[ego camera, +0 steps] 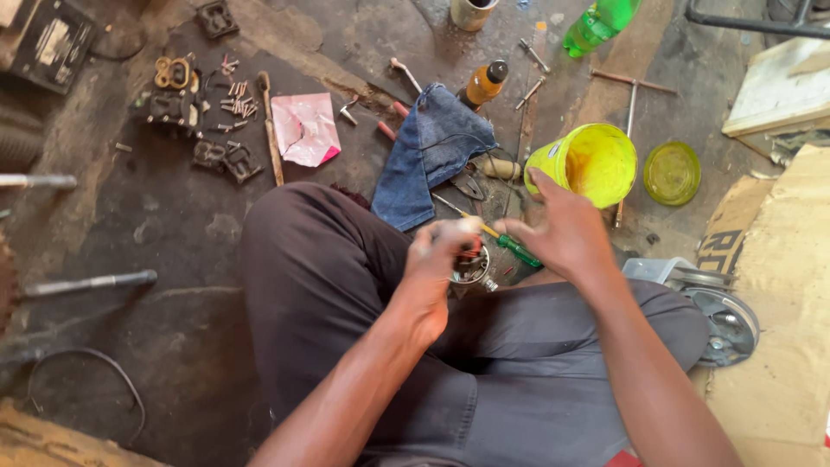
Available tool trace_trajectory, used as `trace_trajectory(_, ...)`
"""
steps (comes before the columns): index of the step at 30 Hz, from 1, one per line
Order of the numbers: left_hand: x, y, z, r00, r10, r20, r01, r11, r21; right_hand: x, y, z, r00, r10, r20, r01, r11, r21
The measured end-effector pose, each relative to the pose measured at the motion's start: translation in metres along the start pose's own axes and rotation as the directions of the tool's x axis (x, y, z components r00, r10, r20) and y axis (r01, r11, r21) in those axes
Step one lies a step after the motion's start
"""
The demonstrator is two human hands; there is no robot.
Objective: The person sits on the workshop floor repairing an electric starter motor. They work on the motor housing and brushes by hand, route the motor wire, then fit the copper armature into the housing and press and tap it to seat it in place.
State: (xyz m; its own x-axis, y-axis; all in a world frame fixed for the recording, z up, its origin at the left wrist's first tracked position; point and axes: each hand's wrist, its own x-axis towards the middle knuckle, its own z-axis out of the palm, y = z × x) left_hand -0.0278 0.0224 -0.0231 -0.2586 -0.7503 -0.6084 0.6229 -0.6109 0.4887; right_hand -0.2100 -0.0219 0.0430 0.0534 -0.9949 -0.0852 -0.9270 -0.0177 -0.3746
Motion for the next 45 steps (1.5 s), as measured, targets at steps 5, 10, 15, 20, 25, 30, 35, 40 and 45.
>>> trace_trajectory(5, -0.003, -0.004, 0.035, 0.991, -0.112, -0.070, 0.123, 0.977, 0.175, -0.043, -0.039, -0.051, 0.954, -0.247, 0.170, 0.176, 0.921, 0.348)
trace_trajectory(10, -0.014, -0.001, 0.053, 0.987, -0.151, 0.053, 0.127, 0.944, 0.305, -0.055, -0.050, -0.069, 0.984, -0.091, 0.151, 0.049, 0.964, 0.262)
trace_trajectory(15, -0.009, 0.017, 0.035, 0.966, -0.128, 0.226, 0.028, 0.916, 0.400, -0.073, -0.032, -0.071, 0.989, 0.126, 0.083, -0.149, 0.725, 0.673)
trace_trajectory(20, 0.001, 0.023, 0.030, 0.891, -0.168, 0.423, 0.033, 0.951, 0.308, -0.091, -0.005, -0.058, 0.984, 0.104, -0.143, 0.093, 0.386, 0.918)
trace_trajectory(25, -0.001, 0.034, 0.029, 0.728, -0.447, 0.520, 0.224, 0.872, 0.435, -0.106, 0.000, -0.037, 0.967, 0.169, -0.191, 0.085, 0.493, 0.866)
trace_trajectory(30, 0.004, 0.030, 0.030, 0.779, -0.457, 0.429, 0.171, 0.813, 0.556, -0.110, -0.010, -0.050, 0.993, -0.027, -0.116, 0.088, 0.826, 0.557)
trace_trajectory(35, 0.006, 0.007, 0.014, 0.777, -0.413, 0.475, 0.160, 0.860, 0.485, -0.098, -0.039, -0.081, 0.936, -0.349, 0.039, 0.350, 0.937, -0.004)
trace_trajectory(40, 0.012, -0.010, 0.010, 0.771, -0.415, 0.482, 0.188, 0.872, 0.451, -0.074, -0.067, -0.100, 0.830, -0.101, 0.549, 0.371, 0.834, -0.409)
trace_trajectory(45, 0.017, -0.018, 0.005, 0.780, -0.409, 0.473, 0.175, 0.869, 0.463, -0.055, -0.079, -0.091, 0.751, -0.107, 0.651, 0.497, 0.742, -0.451)
